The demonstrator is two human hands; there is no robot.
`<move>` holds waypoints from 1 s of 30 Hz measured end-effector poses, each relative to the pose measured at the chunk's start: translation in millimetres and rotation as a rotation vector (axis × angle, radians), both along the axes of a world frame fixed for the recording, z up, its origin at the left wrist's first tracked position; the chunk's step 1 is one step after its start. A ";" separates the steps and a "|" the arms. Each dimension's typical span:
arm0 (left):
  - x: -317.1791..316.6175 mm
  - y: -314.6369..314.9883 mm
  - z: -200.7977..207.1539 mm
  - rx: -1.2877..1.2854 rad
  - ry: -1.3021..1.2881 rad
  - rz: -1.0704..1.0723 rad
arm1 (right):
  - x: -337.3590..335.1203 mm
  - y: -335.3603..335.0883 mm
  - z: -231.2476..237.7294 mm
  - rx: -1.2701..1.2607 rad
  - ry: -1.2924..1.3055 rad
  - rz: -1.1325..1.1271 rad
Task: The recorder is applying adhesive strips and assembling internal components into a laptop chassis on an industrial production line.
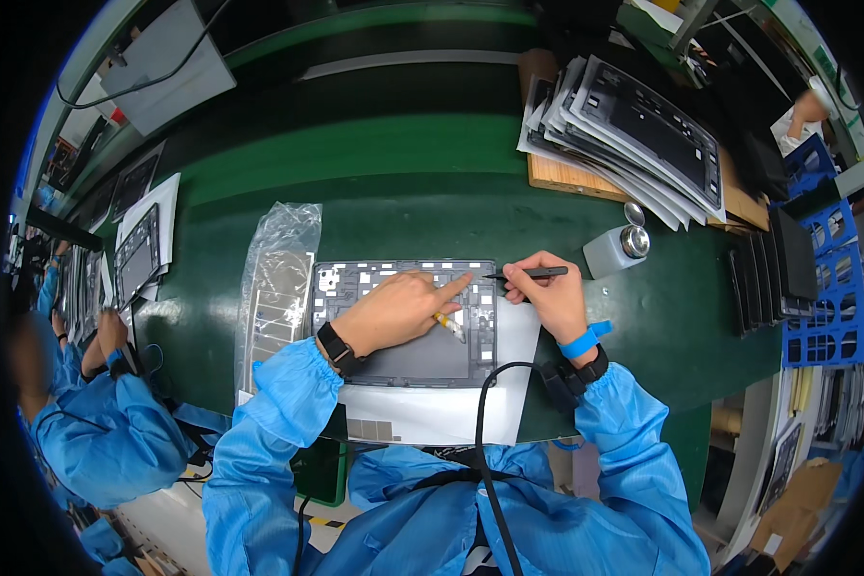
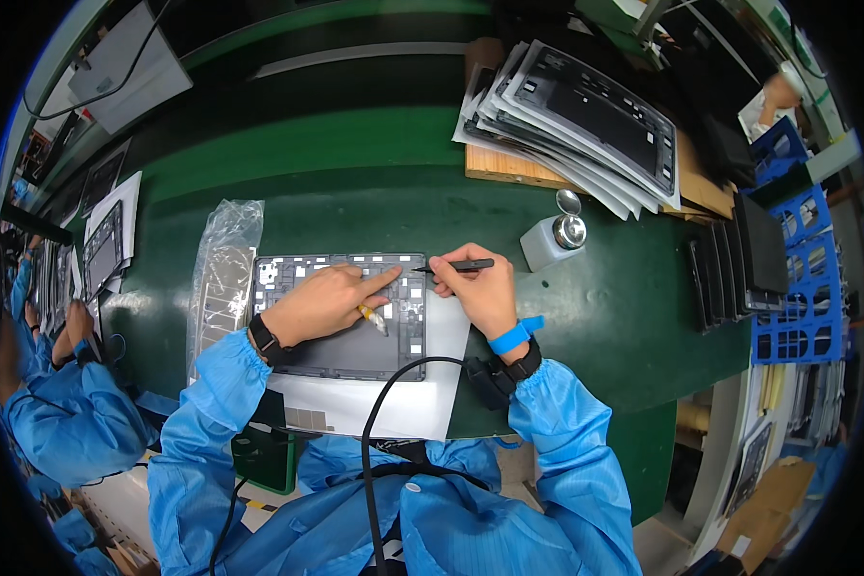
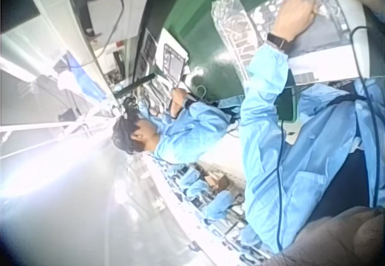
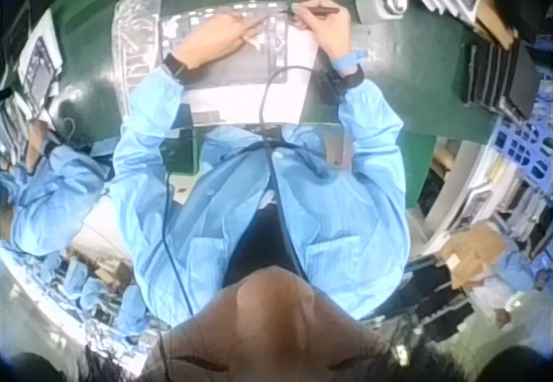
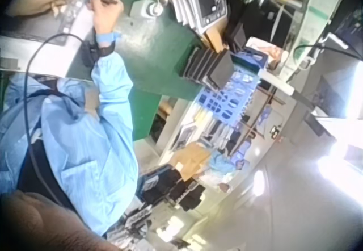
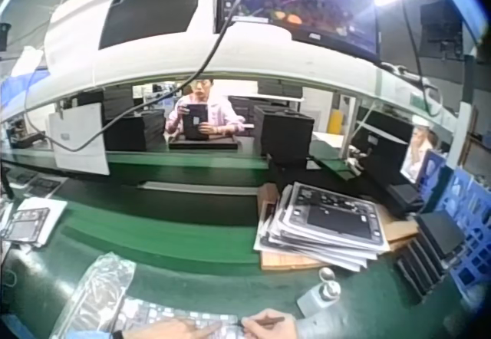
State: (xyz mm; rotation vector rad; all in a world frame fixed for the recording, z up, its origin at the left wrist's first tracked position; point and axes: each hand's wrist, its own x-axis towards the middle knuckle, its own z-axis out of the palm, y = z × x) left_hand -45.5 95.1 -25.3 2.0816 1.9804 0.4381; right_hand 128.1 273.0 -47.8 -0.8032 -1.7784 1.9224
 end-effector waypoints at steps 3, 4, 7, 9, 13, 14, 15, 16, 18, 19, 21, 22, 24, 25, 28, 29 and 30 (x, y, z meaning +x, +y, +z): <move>1.4 1.7 1.2 -0.010 -0.003 0.001 | 0.2 -2.2 1.5 0.025 -0.001 -0.011; 2.0 2.4 2.2 -0.014 -0.005 0.004 | 0.1 -3.0 2.2 0.025 -0.001 -0.011; 3.4 6.1 3.2 0.001 0.042 -0.010 | 0.5 -5.9 4.4 0.073 -0.012 -0.019; 2.9 7.8 -0.6 0.028 0.107 -0.032 | 0.9 -7.6 5.9 0.121 -0.019 -0.023; 3.5 8.6 -3.2 0.078 0.320 -0.063 | 1.7 -7.2 3.6 0.131 -0.011 -0.025; 3.6 8.7 -2.9 0.078 0.320 -0.063 | 1.6 -7.3 2.9 0.134 -0.011 -0.028; 3.7 9.0 -2.2 0.077 0.352 -0.069 | 1.4 -7.3 2.1 0.137 -0.011 -0.030; 3.9 8.9 -1.8 0.076 0.383 -0.073 | 0.9 -7.2 1.2 0.136 -0.011 -0.029; 4.6 9.4 -0.7 0.079 0.397 -0.076 | -0.2 -7.1 -0.2 0.111 -0.009 -0.056; 4.7 10.0 0.2 0.084 0.411 -0.079 | -0.5 -7.4 0.5 0.112 -0.009 -0.055; 5.4 11.2 1.9 0.068 0.415 -0.086 | -0.6 -8.5 2.1 0.059 -0.005 -0.080; 5.2 11.5 3.1 0.053 0.421 -0.095 | -0.7 -8.5 2.3 0.060 -0.003 -0.079; 4.9 10.6 3.4 0.054 0.441 -0.094 | 0.0 -8.3 2.1 0.100 -0.020 -0.082; 4.7 10.2 3.1 0.055 0.459 -0.094 | 0.8 -8.9 2.9 0.102 -0.017 -0.083; 4.8 7.7 2.0 0.028 0.421 -0.086 | 5.0 -9.2 5.9 0.110 0.019 -0.135; 4.5 7.5 2.4 0.029 0.425 -0.083 | 8.5 -5.6 8.3 0.120 0.048 -0.197; 4.3 7.5 3.0 0.038 0.428 -0.089 | 11.8 -2.7 11.0 0.130 0.078 -0.258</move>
